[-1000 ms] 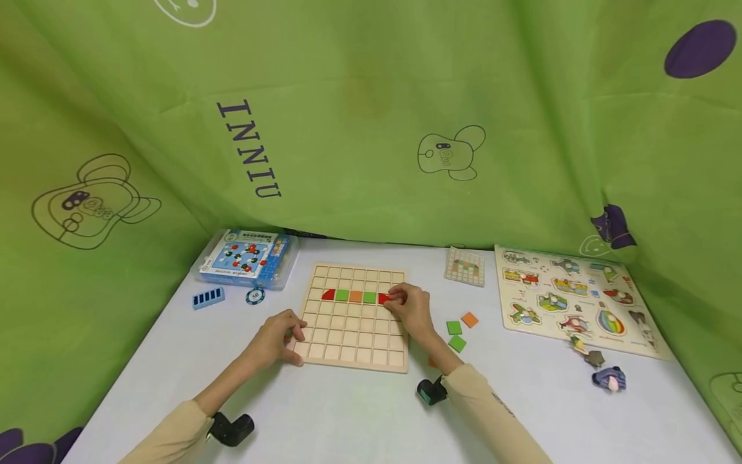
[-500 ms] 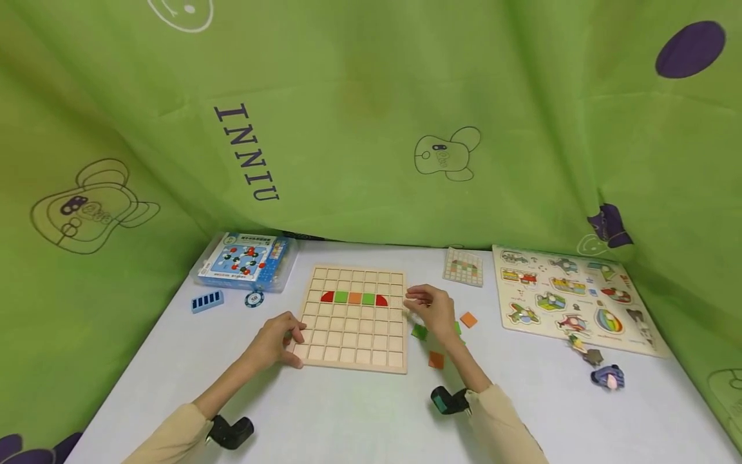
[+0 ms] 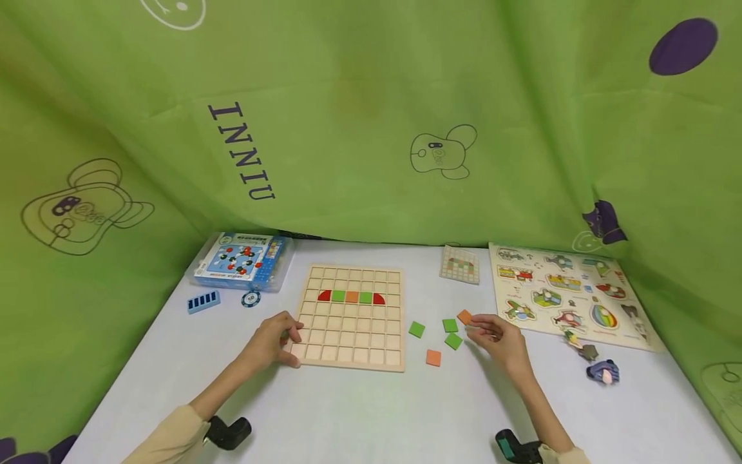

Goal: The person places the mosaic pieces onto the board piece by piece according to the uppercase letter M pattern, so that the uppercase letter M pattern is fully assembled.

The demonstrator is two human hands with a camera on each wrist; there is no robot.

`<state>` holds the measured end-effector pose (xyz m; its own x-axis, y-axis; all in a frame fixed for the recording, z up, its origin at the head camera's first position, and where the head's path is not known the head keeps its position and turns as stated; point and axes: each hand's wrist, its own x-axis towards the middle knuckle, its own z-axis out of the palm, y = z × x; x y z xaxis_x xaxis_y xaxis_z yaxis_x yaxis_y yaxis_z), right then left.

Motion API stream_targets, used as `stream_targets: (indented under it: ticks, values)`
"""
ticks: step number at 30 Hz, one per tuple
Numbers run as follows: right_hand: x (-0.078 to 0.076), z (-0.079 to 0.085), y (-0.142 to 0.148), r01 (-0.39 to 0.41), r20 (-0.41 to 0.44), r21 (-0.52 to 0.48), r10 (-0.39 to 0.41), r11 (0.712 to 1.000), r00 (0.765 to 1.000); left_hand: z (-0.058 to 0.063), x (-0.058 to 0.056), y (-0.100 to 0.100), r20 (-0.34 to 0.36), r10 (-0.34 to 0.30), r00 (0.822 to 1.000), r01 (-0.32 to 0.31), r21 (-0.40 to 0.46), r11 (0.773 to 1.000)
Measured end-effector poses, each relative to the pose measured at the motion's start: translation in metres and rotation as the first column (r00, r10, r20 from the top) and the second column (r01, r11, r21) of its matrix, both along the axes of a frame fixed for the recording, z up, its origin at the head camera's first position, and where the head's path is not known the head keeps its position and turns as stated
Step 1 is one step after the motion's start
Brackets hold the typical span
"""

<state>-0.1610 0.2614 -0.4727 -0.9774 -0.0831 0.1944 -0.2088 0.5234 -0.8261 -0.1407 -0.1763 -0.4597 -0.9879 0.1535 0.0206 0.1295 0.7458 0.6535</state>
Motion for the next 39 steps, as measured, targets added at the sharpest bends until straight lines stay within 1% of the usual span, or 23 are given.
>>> stream_targets:
  ticks: [2,4,7,10,12,14,17,21,24,27,29,33,39]
  values:
    - [0.008,-0.002,-0.003,-0.003,0.005,0.029,0.002,1.0,1.0,0.001,0.0,-0.001,0.002,0.005,1.0,-0.005,-0.003,1.0]
    - [0.015,-0.004,-0.01,0.013,-0.001,0.063,-0.013,0.998,1.0,0.001,0.001,-0.001,0.003,0.012,1.0,-0.012,-0.007,1.0]
    - [0.022,-0.008,-0.021,0.064,-0.012,0.127,-0.063,0.99,0.998,0.002,0.002,-0.002,-0.006,0.01,1.0,-0.01,-0.006,1.0]
    - [0.025,-0.014,-0.029,0.116,-0.059,0.165,-0.108,0.979,0.992,0.002,0.002,-0.003,-0.009,-0.004,1.0,0.004,-0.001,1.0]
    - [0.025,-0.016,-0.033,0.148,-0.098,0.168,-0.133,0.975,0.986,0.002,0.002,-0.003,-0.014,-0.017,1.0,0.017,-0.002,1.0]
    - [0.025,-0.018,-0.035,0.161,-0.133,0.159,-0.14,0.974,0.981,0.002,0.001,-0.002,-0.006,-0.018,1.0,0.018,0.002,1.0]
    - [0.026,-0.017,-0.037,0.166,-0.148,0.149,-0.144,0.975,0.978,0.002,0.001,-0.002,-0.005,-0.016,1.0,0.016,0.003,1.0]
    - [0.027,-0.014,-0.037,0.178,-0.104,0.121,-0.166,0.977,0.981,0.002,0.0,-0.002,-0.009,-0.018,1.0,0.018,0.009,1.0]
    - [0.025,-0.011,-0.036,0.176,-0.057,0.059,-0.173,0.983,0.983,0.002,0.001,-0.002,-0.019,-0.029,0.999,0.029,0.009,1.0]
    - [0.022,-0.007,-0.038,0.161,-0.028,-0.01,-0.161,0.987,0.987,0.002,0.001,-0.002,-0.02,-0.032,0.999,0.032,0.009,0.999]
    - [0.019,-0.005,-0.041,0.151,-0.013,-0.039,-0.152,0.988,0.988,0.002,0.001,-0.002,-0.021,-0.034,0.999,0.034,0.01,0.999]
    - [0.012,-0.001,-0.053,0.139,0.027,-0.073,-0.137,0.988,0.99,0.002,0.001,-0.002,-0.025,-0.039,0.999,0.039,0.012,0.999]
    - [0.001,0.001,-0.08,0.118,0.089,-0.115,-0.108,0.986,0.99,0.002,0.002,-0.002,-0.035,-0.046,0.998,0.047,0.016,0.999]
